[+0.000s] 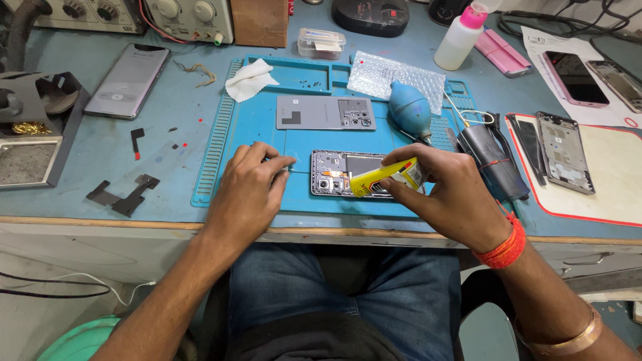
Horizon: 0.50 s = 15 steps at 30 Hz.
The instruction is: The person works at a repair bench with a disassembled smartphone. They apply adhesive from a yellow glue tube around the phone frame, use tweezers to position parts, then align the back cover onto the phone body and press it down to secure it.
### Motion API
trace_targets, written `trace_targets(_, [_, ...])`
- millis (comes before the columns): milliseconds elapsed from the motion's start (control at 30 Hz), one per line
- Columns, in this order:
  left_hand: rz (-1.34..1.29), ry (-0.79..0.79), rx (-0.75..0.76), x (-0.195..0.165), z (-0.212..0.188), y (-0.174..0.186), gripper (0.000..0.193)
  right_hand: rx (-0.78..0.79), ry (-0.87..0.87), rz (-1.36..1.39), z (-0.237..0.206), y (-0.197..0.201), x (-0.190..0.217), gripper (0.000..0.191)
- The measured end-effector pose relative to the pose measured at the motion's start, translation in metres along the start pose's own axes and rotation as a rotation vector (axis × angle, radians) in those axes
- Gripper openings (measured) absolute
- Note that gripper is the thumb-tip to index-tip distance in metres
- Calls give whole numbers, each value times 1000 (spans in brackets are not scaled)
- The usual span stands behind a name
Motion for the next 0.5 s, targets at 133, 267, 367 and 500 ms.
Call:
trace_targets(133, [2,-3,-12,-1,0,1,22,-1,44,11,-1,0,0,31])
trace_targets(267, [-3,-6,-13,-1,0,2,22,-5,30,4,-1,0,-1,32])
trace_targets(367, [-4,-1,-8,-1,0,3,22,1,16,-1,-2,0,-1,31])
trace_targets(500, [-5,-3,-9,-1,0,3,22,2,0,-17,-2,1,-1,31])
Point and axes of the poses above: each hand's wrist, its own z-axis towards the middle knuckle, its own y-axis out of the back of the hand, x = y × z, the point moved 3 cm from there along z, towards the middle knuckle, and after that the axes turned 12 degrees about z, right-handed, at the moved point
